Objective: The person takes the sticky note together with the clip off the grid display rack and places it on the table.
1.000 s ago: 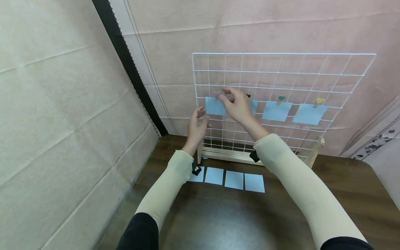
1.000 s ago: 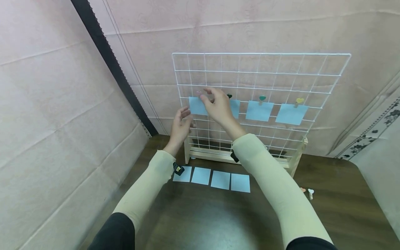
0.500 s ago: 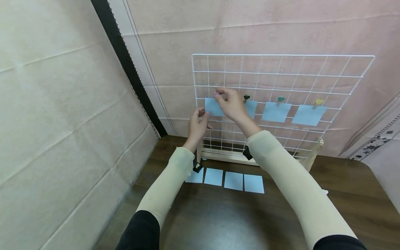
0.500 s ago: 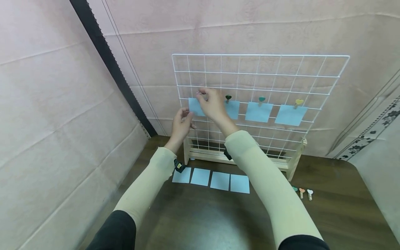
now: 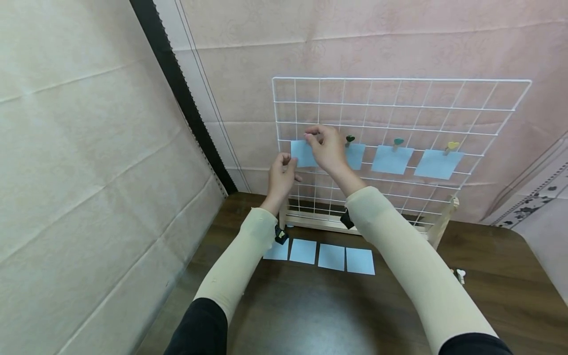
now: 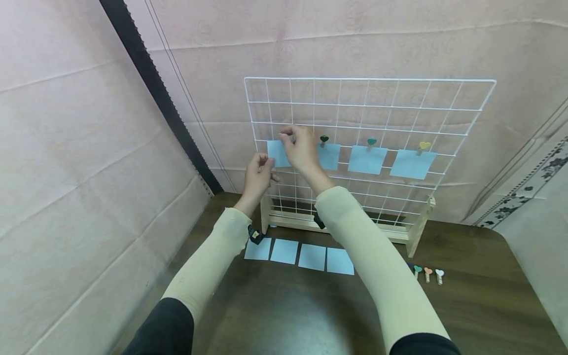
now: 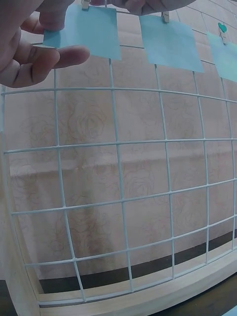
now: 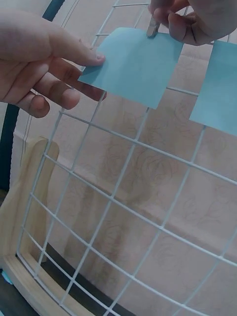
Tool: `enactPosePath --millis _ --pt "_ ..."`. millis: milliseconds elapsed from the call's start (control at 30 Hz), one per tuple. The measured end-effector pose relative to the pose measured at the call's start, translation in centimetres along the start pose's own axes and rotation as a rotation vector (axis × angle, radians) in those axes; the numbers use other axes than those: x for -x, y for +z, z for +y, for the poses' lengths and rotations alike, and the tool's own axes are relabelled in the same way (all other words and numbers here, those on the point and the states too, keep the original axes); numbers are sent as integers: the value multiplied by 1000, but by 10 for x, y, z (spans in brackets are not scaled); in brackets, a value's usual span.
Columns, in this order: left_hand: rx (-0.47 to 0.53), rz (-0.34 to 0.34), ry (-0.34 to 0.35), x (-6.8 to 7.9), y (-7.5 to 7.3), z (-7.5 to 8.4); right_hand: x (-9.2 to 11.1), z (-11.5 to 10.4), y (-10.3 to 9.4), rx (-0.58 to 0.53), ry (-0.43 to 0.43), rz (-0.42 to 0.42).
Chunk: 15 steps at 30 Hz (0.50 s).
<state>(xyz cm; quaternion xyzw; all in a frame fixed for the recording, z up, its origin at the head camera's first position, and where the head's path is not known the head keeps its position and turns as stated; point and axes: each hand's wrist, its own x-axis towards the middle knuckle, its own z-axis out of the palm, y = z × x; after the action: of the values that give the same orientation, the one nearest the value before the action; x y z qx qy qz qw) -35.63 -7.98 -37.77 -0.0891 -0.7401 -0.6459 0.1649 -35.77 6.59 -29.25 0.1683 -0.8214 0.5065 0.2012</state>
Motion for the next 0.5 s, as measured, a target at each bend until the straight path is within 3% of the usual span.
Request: enactPosePath --millis 133,500 --pt "-2 -8 -15 2 -1 1 2 1 1 -1 -3 34" --pt "-16 -11 -16 4 -3 1 3 -2 -4 -28 42 4"
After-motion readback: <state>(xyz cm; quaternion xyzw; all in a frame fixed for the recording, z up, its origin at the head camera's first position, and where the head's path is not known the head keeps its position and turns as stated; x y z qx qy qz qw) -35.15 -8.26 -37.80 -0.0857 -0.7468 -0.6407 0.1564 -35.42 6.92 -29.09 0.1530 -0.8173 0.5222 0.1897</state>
